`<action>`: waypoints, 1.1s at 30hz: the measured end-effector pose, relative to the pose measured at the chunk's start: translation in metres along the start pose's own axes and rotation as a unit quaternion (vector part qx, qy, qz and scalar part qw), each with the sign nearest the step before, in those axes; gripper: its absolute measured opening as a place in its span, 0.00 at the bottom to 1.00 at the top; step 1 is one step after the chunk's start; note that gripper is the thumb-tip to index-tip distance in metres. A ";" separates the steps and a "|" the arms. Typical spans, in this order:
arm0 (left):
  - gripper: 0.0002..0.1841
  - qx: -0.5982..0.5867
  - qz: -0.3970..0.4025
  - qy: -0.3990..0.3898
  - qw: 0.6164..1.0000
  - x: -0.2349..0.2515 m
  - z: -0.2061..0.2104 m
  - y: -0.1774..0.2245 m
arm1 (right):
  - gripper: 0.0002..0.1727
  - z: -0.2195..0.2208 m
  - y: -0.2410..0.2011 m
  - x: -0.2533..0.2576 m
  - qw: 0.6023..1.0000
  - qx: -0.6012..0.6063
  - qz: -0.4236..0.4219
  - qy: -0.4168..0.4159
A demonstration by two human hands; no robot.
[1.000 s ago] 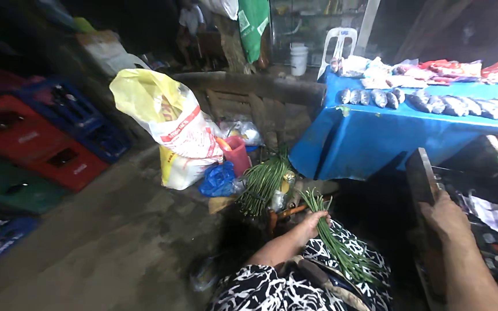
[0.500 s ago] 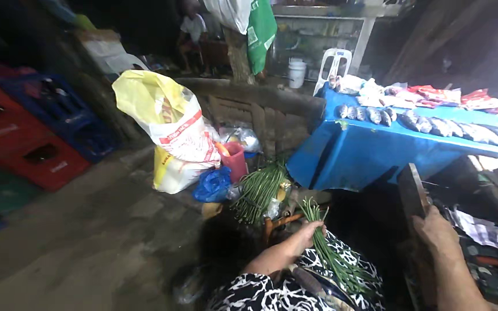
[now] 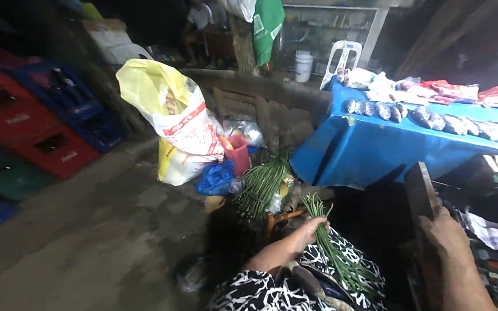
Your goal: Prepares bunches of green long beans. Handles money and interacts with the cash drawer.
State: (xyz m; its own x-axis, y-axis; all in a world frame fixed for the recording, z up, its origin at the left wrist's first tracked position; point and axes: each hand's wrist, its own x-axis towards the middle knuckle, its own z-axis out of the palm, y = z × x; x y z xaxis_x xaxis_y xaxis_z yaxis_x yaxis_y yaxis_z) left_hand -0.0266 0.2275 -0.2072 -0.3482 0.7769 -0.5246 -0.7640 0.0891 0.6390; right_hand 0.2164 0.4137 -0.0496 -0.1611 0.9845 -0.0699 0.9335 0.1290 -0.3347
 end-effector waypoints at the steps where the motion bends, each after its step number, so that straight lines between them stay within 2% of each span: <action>1: 0.12 -0.005 0.004 0.002 1.000 0.002 0.000 -0.001 | 0.36 0.000 0.000 0.000 1.000 0.002 0.000 0.001; 9: 0.11 0.000 0.013 0.004 1.000 0.003 0.002 0.001 | 0.39 -0.002 0.000 -0.001 1.000 0.021 -0.011 -0.010; 19: 0.13 -0.013 0.014 0.004 1.000 0.003 0.006 -0.004 | 0.37 -0.004 0.005 -0.001 1.000 0.013 -0.007 -0.009; 33: 0.07 0.038 0.029 -0.005 0.999 0.008 0.011 -0.004 | 0.37 -0.012 0.001 -0.004 0.999 0.034 0.012 -0.025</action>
State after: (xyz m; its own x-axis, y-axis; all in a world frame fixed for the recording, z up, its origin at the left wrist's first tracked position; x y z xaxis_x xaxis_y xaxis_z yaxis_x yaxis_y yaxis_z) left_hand -0.0200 0.2408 -0.2081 -0.3857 0.7878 -0.4803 -0.6993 0.0900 0.7091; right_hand 0.2216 0.4116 -0.0380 -0.1571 0.9796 -0.1250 0.9137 0.0962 -0.3948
